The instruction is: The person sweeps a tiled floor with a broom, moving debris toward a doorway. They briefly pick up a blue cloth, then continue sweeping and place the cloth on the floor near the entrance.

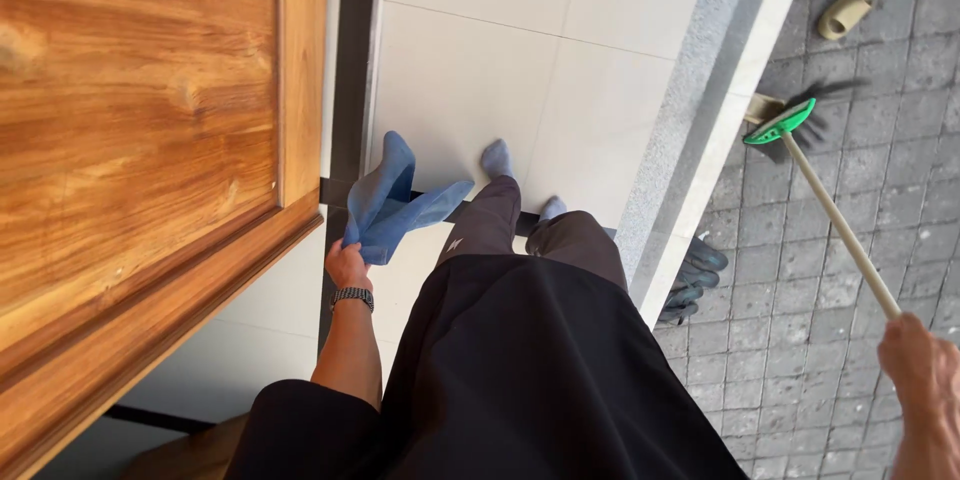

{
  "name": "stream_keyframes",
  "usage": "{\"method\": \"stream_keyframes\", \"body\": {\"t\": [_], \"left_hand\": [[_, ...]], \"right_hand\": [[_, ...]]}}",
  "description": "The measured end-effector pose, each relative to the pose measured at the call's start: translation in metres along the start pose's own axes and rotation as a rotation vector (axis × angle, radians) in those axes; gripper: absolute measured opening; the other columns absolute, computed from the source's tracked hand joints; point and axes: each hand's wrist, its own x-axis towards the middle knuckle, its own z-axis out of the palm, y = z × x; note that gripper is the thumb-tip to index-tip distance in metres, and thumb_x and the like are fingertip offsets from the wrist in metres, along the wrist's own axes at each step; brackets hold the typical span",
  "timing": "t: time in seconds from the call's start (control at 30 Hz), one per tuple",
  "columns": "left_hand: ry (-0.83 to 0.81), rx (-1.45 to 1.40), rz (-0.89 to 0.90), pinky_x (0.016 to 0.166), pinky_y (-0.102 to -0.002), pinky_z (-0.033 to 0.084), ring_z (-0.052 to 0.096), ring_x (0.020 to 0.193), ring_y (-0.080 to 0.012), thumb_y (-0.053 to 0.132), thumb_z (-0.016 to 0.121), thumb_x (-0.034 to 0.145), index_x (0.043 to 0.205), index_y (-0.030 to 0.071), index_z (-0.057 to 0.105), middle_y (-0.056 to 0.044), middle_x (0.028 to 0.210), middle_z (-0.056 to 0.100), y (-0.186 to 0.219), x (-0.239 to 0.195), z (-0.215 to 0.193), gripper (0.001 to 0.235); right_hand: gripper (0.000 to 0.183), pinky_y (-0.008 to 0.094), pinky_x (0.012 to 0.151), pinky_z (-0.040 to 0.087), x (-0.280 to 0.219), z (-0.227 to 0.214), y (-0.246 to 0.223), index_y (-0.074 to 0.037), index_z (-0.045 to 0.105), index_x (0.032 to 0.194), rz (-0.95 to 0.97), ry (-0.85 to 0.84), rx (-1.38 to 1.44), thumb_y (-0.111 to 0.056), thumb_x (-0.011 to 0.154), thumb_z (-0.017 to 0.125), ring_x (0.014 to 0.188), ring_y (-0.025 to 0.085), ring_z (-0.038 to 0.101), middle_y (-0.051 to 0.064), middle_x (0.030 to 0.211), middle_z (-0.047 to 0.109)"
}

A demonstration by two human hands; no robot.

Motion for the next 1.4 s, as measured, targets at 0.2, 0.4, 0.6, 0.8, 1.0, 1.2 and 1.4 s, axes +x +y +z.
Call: {"method": "stream_keyframes", "body": {"t": [0.2, 0.4, 0.6, 0.8, 1.0, 1.2, 1.4], "left_hand": [[0.263, 0.472, -0.172, 0.081, -0.044, 0.06, 0.07, 0.104, -0.0327, 0.008, 0.062, 0.084, 0.113, 0.001, 0.071, -0.016, 0.116, 0.071, -0.098, -0.004, -0.102, 0.031], [0.283, 1.593, -0.309, 0.083, -0.03, 0.061, 0.075, 0.105, -0.0232, 0.019, 0.083, 0.086, 0.104, 0.006, 0.077, -0.012, 0.114, 0.076, -0.183, -0.103, -0.226, 0.023], [1.002, 0.235, -0.414, 0.085, -0.034, 0.059, 0.073, 0.104, -0.0279, 0.009, 0.052, 0.093, 0.121, 0.003, 0.067, -0.019, 0.125, 0.067, -0.202, -0.219, -0.296, 0.033], [1.124, -0.037, -0.307, 0.083, -0.037, 0.059, 0.073, 0.099, -0.0299, 0.0, 0.048, 0.094, 0.12, 0.006, 0.073, -0.017, 0.125, 0.069, -0.188, -0.243, -0.291, 0.036], [1.03, -0.021, -0.27, 0.076, -0.042, 0.06, 0.072, 0.096, -0.0329, 0.003, 0.056, 0.096, 0.118, 0.007, 0.072, -0.015, 0.12, 0.07, -0.157, -0.218, -0.276, 0.028], [1.014, -0.12, -0.264, 0.078, -0.039, 0.06, 0.072, 0.1, -0.0303, 0.004, 0.051, 0.098, 0.12, 0.009, 0.072, -0.015, 0.128, 0.067, -0.13, -0.173, -0.247, 0.03], [0.919, -0.261, -0.23, 0.089, -0.039, 0.06, 0.069, 0.111, -0.0305, 0.003, 0.051, 0.097, 0.13, 0.009, 0.065, -0.014, 0.133, 0.063, -0.091, -0.152, -0.184, 0.037]], "right_hand": [[0.045, 0.036, 0.04, 0.054, -0.044, -0.212, -0.155, -0.023, 0.056, 0.147, -0.205, -0.155, -0.035, -0.043, 0.112, 0.035, 0.047, 0.02, 0.063, 0.012, 0.071, 0.072], [0.053, 0.027, 0.032, 0.035, -0.017, -0.295, -0.364, -0.029, 0.045, 0.151, -0.83, -0.174, -0.302, -0.046, 0.102, 0.042, 0.035, 0.011, 0.043, 0.0, 0.056, 0.06], [0.03, 0.037, 0.051, 0.051, -0.119, -0.298, -0.593, -0.02, 0.061, 0.127, -1.357, -0.181, -0.568, -0.037, 0.107, 0.047, 0.059, 0.019, 0.062, 0.003, 0.069, 0.065], [0.024, 0.045, 0.074, 0.061, -0.134, -0.179, -0.703, -0.017, 0.074, 0.116, -1.56, -0.048, -0.585, -0.024, 0.096, 0.062, 0.092, 0.029, 0.073, 0.009, 0.098, 0.072], [0.031, 0.041, 0.062, 0.062, -0.019, -0.299, -0.638, -0.022, 0.06, 0.134, -1.209, -0.073, -0.599, -0.026, 0.104, 0.053, 0.071, 0.022, 0.073, 0.005, 0.08, 0.073], [0.034, 0.034, 0.05, 0.059, 0.088, -0.388, -0.553, -0.018, 0.06, 0.125, -0.933, 0.026, -0.506, -0.037, 0.111, 0.036, 0.054, 0.014, 0.064, 0.003, 0.066, 0.064], [0.043, 0.037, 0.051, 0.052, 0.117, -0.398, -0.489, -0.018, 0.062, 0.121, -0.807, 0.071, -0.295, -0.043, 0.112, 0.027, 0.049, 0.013, 0.055, 0.002, 0.06, 0.059]]}}
